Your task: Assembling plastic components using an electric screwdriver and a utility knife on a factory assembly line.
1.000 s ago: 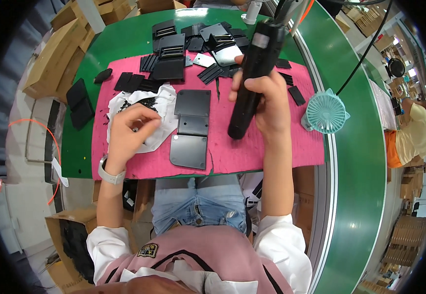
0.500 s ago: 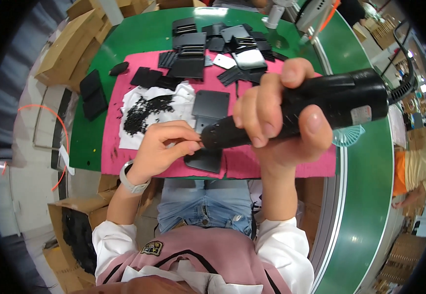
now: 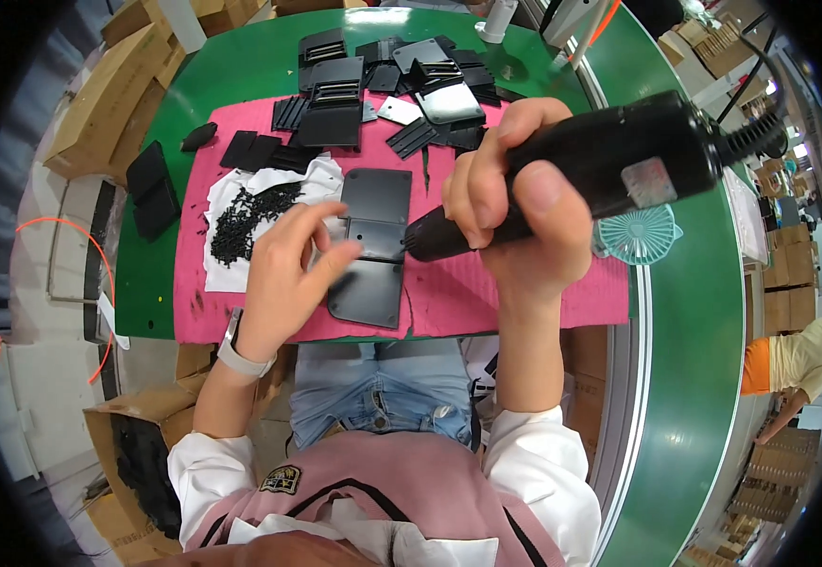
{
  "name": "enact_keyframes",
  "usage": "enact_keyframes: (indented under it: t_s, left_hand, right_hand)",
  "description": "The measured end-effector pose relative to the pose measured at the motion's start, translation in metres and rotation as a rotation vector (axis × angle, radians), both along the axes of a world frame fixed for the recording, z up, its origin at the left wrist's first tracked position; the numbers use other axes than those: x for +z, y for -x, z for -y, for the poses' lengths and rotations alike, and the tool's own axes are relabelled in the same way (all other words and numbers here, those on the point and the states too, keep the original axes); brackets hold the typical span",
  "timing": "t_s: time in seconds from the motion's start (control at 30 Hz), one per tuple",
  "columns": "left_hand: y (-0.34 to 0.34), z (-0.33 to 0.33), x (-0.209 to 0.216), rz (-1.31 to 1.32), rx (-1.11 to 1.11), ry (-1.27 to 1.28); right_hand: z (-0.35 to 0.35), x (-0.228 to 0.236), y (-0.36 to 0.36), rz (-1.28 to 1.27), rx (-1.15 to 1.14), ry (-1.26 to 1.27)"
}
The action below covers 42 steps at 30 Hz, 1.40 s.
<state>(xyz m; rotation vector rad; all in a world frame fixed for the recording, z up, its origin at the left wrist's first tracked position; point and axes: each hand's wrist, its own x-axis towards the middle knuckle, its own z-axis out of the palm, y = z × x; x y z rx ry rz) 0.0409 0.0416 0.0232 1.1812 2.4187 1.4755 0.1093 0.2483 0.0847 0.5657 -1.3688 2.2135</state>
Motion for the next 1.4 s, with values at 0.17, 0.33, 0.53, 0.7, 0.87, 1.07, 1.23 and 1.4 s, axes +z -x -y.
enact_keyframes:
  t_s: [0.17, 0.33, 0.53, 0.7, 0.87, 1.07, 1.23, 1.4]
  left_hand:
    - [0.011, -0.006, -0.020, -0.006, 0.093, 0.125]
    - [0.014, -0.011, -0.026, 0.085, 0.071, 0.133]
    - [0.016, -0.012, -0.024, 0.210, 0.030, 0.143]
    - [0.016, -0.016, -0.029, 0.233, 0.041, 0.146]
    - [0.015, -0.015, -0.032, 0.230, 0.036, 0.111]
    - [0.022, -0.014, -0.033, 0.206, -0.023, 0.122]
    - [0.020, -0.012, -0.027, 0.075, 0.047, 0.193]
    - [0.012, 0.000, -0.012, -0.316, 0.309, 0.213]
  right_hand:
    - [-0.001, -0.005, 0.002, 0.003, -0.050, -0.134]
    - [0.001, -0.014, 0.008, 0.052, -0.060, -0.103]
    - [0.011, -0.011, 0.013, 0.128, -0.065, -0.072]
    - [0.014, -0.011, 0.021, 0.143, -0.123, -0.265]
    - [0.017, -0.015, 0.029, 0.124, -0.060, -0.272]
    - [0.019, -0.013, 0.029, 0.164, -0.076, -0.279]
    - [0.040, -0.014, 0.020, 0.085, -0.186, -0.305]
    - [0.024, 0.000, 0.000, 0.051, -0.094, -0.176]
